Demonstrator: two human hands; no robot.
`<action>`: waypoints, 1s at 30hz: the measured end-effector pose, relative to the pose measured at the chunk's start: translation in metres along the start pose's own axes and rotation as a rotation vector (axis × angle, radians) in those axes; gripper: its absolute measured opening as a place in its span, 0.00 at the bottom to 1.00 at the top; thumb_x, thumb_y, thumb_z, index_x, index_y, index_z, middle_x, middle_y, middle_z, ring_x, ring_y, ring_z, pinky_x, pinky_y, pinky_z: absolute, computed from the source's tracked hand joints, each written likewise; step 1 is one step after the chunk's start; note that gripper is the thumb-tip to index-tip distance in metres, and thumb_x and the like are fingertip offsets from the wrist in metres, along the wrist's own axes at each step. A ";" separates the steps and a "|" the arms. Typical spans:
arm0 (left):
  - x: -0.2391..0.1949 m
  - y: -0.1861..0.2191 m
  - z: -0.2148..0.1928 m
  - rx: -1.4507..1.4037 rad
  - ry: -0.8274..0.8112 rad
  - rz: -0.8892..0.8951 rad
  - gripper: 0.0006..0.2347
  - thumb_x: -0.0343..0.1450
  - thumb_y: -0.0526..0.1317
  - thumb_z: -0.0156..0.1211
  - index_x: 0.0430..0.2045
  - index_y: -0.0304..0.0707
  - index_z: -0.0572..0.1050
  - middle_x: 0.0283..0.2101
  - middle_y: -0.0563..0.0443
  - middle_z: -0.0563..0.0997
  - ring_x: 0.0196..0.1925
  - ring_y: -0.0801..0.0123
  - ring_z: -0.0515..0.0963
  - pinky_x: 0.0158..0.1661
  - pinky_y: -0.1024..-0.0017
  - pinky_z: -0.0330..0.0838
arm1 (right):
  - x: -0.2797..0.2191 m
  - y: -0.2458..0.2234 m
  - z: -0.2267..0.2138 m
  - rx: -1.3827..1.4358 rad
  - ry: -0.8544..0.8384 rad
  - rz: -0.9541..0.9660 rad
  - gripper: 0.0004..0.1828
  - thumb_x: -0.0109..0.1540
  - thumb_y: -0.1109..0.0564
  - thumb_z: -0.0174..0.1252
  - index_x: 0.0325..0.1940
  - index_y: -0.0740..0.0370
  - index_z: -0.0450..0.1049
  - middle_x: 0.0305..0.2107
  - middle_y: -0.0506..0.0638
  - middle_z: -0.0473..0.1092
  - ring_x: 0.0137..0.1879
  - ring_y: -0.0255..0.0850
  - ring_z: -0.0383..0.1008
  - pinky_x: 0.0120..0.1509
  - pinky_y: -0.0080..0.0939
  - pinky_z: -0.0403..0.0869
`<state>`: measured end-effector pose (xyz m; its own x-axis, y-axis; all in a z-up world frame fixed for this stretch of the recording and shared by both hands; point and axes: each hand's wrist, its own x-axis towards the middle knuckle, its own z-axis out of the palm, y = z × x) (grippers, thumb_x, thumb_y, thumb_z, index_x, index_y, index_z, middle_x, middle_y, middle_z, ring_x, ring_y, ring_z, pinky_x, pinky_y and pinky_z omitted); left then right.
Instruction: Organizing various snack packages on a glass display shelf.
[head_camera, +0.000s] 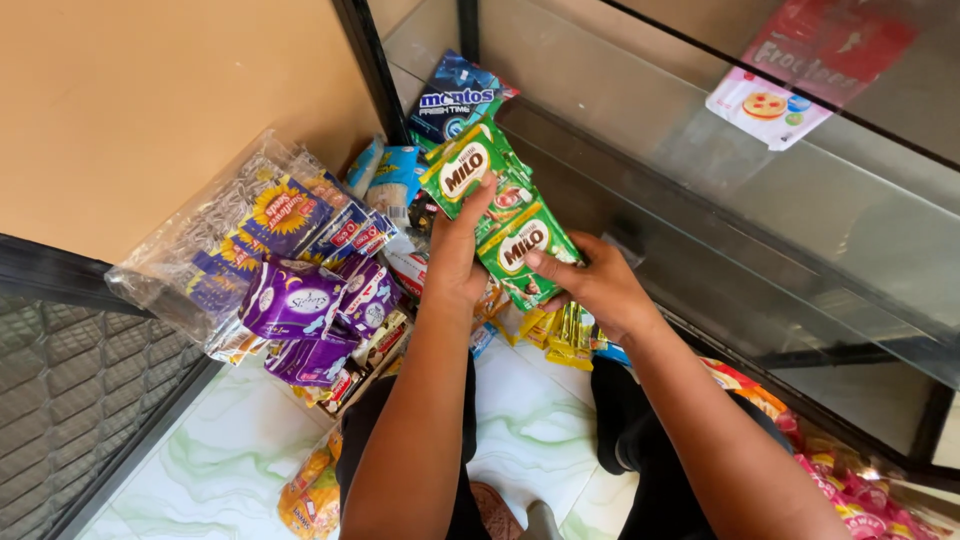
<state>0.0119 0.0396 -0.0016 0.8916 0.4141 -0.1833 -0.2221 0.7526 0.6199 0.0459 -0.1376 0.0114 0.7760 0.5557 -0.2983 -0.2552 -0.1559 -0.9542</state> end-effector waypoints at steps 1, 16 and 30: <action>-0.002 0.000 0.001 0.018 0.001 0.009 0.22 0.65 0.39 0.72 0.53 0.37 0.74 0.47 0.51 0.81 0.46 0.66 0.82 0.46 0.62 0.80 | -0.002 -0.002 0.000 -0.018 0.003 0.025 0.35 0.55 0.41 0.69 0.57 0.69 0.75 0.41 0.55 0.79 0.40 0.39 0.81 0.37 0.40 0.81; -0.003 -0.005 0.004 0.091 -0.080 -0.032 0.23 0.65 0.37 0.73 0.54 0.37 0.72 0.47 0.49 0.80 0.46 0.65 0.82 0.44 0.62 0.80 | 0.001 -0.013 -0.020 -0.143 -0.267 -0.212 0.52 0.58 0.43 0.66 0.79 0.62 0.47 0.71 0.56 0.58 0.74 0.44 0.59 0.73 0.44 0.62; -0.002 -0.014 0.008 0.122 -0.053 -0.137 0.20 0.65 0.40 0.73 0.49 0.35 0.77 0.45 0.49 0.83 0.43 0.67 0.83 0.43 0.67 0.79 | 0.004 -0.005 -0.003 0.089 -0.104 -0.122 0.50 0.61 0.48 0.62 0.80 0.59 0.42 0.69 0.56 0.60 0.71 0.43 0.63 0.68 0.44 0.68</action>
<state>0.0160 0.0239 -0.0042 0.9304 0.2818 -0.2344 -0.0501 0.7313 0.6802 0.0521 -0.1366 0.0153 0.7414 0.6486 -0.1724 -0.2165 -0.0119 -0.9762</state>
